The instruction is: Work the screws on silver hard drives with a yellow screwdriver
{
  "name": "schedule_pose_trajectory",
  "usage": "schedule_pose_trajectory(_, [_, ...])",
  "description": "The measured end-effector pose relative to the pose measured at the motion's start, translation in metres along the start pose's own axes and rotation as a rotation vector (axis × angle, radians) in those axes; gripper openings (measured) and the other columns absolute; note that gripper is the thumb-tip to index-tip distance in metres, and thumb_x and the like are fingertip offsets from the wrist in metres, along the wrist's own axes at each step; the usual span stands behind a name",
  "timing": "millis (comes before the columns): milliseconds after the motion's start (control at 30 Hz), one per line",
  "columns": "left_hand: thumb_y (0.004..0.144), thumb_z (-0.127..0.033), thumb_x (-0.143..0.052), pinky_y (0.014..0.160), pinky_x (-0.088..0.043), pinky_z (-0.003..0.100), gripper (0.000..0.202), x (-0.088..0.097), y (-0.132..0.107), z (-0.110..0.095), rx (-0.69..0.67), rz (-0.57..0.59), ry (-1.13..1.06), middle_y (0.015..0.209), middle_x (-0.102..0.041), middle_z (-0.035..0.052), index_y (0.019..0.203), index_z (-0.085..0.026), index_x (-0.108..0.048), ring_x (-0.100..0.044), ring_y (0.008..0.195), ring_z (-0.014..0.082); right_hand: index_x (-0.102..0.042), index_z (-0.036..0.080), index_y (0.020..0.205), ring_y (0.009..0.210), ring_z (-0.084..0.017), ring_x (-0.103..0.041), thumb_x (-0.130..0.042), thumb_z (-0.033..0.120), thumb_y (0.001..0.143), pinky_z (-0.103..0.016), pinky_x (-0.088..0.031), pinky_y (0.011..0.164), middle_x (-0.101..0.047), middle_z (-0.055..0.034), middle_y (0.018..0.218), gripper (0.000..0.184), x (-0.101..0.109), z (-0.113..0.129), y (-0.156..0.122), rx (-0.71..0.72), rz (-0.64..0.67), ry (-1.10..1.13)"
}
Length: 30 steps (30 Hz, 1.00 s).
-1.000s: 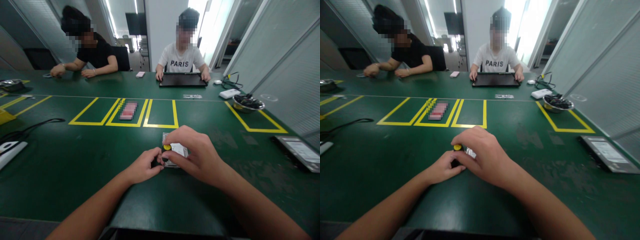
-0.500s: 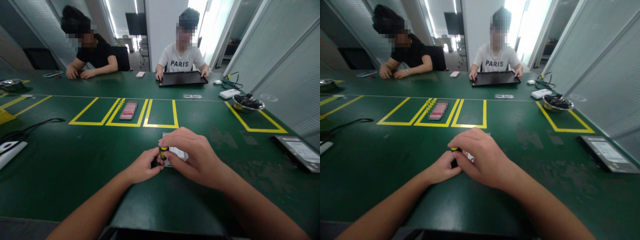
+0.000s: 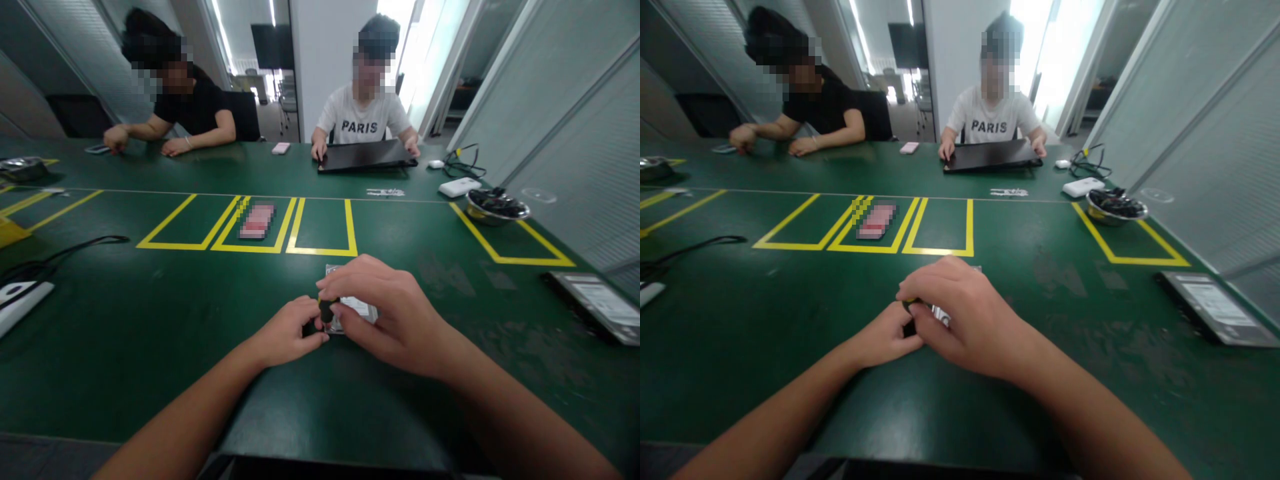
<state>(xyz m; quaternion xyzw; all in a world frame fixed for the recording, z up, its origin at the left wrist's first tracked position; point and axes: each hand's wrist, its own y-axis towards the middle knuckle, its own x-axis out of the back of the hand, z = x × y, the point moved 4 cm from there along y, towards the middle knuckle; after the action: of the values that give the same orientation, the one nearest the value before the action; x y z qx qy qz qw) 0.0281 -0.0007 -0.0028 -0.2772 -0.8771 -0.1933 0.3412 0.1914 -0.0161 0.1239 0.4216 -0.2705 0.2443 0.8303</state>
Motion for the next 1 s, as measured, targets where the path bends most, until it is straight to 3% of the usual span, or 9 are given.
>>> schedule_pose_trajectory(133, [0.082, -0.026, -0.064, 0.084, -0.047, 0.035, 0.012, 0.0001, 0.0001, 0.0009, 0.008, 0.003, -0.001, 0.092, -0.064, 0.0033, 0.091, -0.018, -0.061, -0.056, 0.092, 0.0223, -0.066, 0.016, 0.102, 0.104, -0.018, -0.061, -0.06, 0.016, 0.089, -0.034, -0.05, 0.091, -0.066, -0.0097, 0.111, 0.015, -0.001, 0.0, 0.0011, -0.02, -0.018, 0.011])
schedule_pose_trajectory(267, [0.083, -0.029, -0.064, 0.083, -0.047, 0.036, 0.013, -0.0002, 0.0, 0.0033, 0.033, 0.014, -0.002, 0.089, -0.063, 0.0034, 0.09, -0.019, -0.062, -0.056, 0.091, 0.023, -0.066, 0.016, 0.092, 0.088, -0.017, -0.059, -0.061, 0.02, 0.09, -0.032, -0.051, 0.079, -0.063, -0.0065, 0.094, 0.007, -0.002, -0.0013, 0.0024, -0.033, -0.043, -0.015])
schedule_pose_trajectory(433, [0.084, -0.031, -0.064, 0.08, -0.047, 0.035, 0.014, -0.0002, 0.0, 0.0037, 0.052, 0.029, -0.021, 0.088, -0.063, 0.0032, 0.089, -0.018, -0.063, -0.056, 0.088, 0.0221, -0.063, 0.016, 0.11, 0.103, -0.019, -0.06, -0.056, 0.011, 0.088, -0.038, -0.05, 0.092, -0.069, -0.0089, 0.106, 0.024, -0.0024, -0.0003, 0.0007, 0.016, -0.045, 0.009])
schedule_pose_trajectory(633, [0.083, -0.028, -0.065, 0.085, -0.046, 0.037, 0.011, 0.0005, 0.0002, 0.0018, 0.039, 0.011, 0.014, 0.091, -0.064, 0.0034, 0.089, -0.019, -0.062, -0.057, 0.092, 0.0231, -0.07, 0.011, 0.098, 0.09, -0.018, -0.059, -0.062, 0.019, 0.089, -0.034, -0.052, 0.08, -0.064, -0.0107, 0.096, 0.014, -0.0034, -0.0011, 0.0021, -0.021, -0.041, -0.027])
schedule_pose_trajectory(833, [0.085, -0.027, -0.063, 0.086, -0.046, 0.036, 0.012, -0.0014, -0.0005, 0.0022, 0.031, 0.027, -0.01, 0.095, -0.065, 0.0041, 0.093, -0.018, -0.062, -0.057, 0.094, 0.0227, -0.066, 0.01, 0.107, 0.104, -0.019, -0.061, -0.057, 0.01, 0.088, -0.037, -0.049, 0.095, -0.07, -0.0117, 0.107, 0.021, -0.0036, 0.0002, 0.0016, 0.029, -0.03, 0.007])
schedule_pose_trajectory(1000, [0.085, -0.028, -0.063, 0.087, -0.046, 0.037, 0.013, -0.0009, -0.0008, 0.0024, 0.051, 0.006, 0.005, 0.093, -0.064, 0.0044, 0.094, -0.019, -0.062, -0.057, 0.095, 0.0239, -0.067, 0.017, 0.096, 0.093, -0.018, -0.06, -0.062, 0.022, 0.09, -0.034, -0.052, 0.081, -0.064, -0.0081, 0.098, 0.009, -0.0039, -0.0023, 0.0021, -0.02, -0.039, -0.007])
